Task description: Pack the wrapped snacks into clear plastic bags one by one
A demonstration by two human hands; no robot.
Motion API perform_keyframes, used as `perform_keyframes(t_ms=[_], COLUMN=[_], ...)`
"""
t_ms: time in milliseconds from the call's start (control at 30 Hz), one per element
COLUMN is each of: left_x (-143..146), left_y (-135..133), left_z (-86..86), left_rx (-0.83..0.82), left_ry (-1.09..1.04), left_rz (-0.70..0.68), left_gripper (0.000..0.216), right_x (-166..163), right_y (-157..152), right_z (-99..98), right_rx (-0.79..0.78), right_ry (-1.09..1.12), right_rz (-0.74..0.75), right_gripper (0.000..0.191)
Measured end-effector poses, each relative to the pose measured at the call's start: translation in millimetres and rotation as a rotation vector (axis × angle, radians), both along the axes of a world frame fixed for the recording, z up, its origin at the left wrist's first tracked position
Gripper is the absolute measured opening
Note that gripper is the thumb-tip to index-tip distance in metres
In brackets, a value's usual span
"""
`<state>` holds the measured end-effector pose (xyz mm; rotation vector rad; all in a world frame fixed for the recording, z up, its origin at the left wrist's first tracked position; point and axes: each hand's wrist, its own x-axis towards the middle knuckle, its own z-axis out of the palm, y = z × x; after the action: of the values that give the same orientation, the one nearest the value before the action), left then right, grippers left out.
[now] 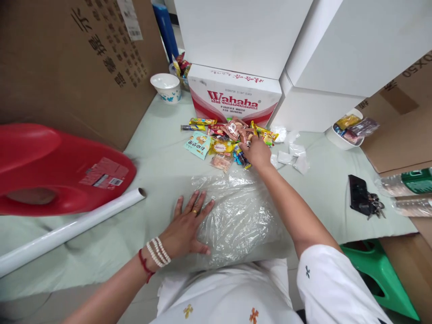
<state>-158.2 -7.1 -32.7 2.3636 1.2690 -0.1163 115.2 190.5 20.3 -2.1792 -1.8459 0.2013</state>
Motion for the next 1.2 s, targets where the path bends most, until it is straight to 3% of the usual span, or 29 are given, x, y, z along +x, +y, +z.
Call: perform_keyframes(t_ms=[67, 133, 267, 333, 400, 500, 567, 600, 700, 767, 900, 1067, 1200], left_x=[0, 1, 3, 3, 3, 3, 4, 4, 5, 5, 6, 9, 2], left_y=[0, -1, -1, -1, -1, 0, 1, 1, 1, 1, 2, 4, 5], left_z=[0.8, 1.6, 2.8, 2.8, 2.5, 2.7, 3.7, 4.2, 4.5, 3.4, 2.4, 7.8, 8.2], left_rx=[0.007, 0.015, -0.004, -0.007, 0.002, 0.007, -0.004, -0.01, -0.005, 0.016, 0.014, -0.018, -0.01], left_ry=[-0.024, -0.027, 0.017, 0.017, 0.006, 0.008, 0.027, 0.038, 0.048, 0.037, 0.05, 0.092, 0.047], left_rz=[0.009, 0.019, 0.029, 0.022, 0.011, 0.002, 0.0, -0.001, -0.004, -0.003, 0.005, 0.009, 0.001], left_gripper=[0.144, 0.145, 0.144, 0.142, 0.14, 0.139, 0.138, 0.139, 0.141, 0.144, 0.147, 0.15, 0.146], right_x=[-13, -11, 28, 48, 59, 52, 35, 26, 3, -5, -11, -12, -4], right_y=[16, 20, -1, -20, -41, -70, -84, -89, -101, -114, -146, -161, -162], right_z=[0.5, 4.1, 26.1, 41.8, 55.4, 62.2, 56.3, 51.4, 37.5, 32.1, 22.9, 6.9, 3.6], right_rx=[-0.057, -0.085, 0.055, 0.116, -0.034, -0.548, -0.784, -0.8, -0.531, -0.357, -0.356, -0.322, -0.308], right_ry=[-0.1, -0.116, -0.04, 0.095, 0.335, 0.636, 0.617, 0.534, 0.14, -0.027, -0.1, -0.133, -0.044], right_rz=[-0.024, -0.048, -0.059, 0.041, 0.244, 0.609, 0.83, 0.9, 0.844, 0.77, 0.9, 0.912, 0.918], right_gripper=[0.052, 0.043, 0.038, 0.041, 0.041, 0.042, 0.039, 0.036, 0.033, 0.043, 0.064, 0.05, 0.055])
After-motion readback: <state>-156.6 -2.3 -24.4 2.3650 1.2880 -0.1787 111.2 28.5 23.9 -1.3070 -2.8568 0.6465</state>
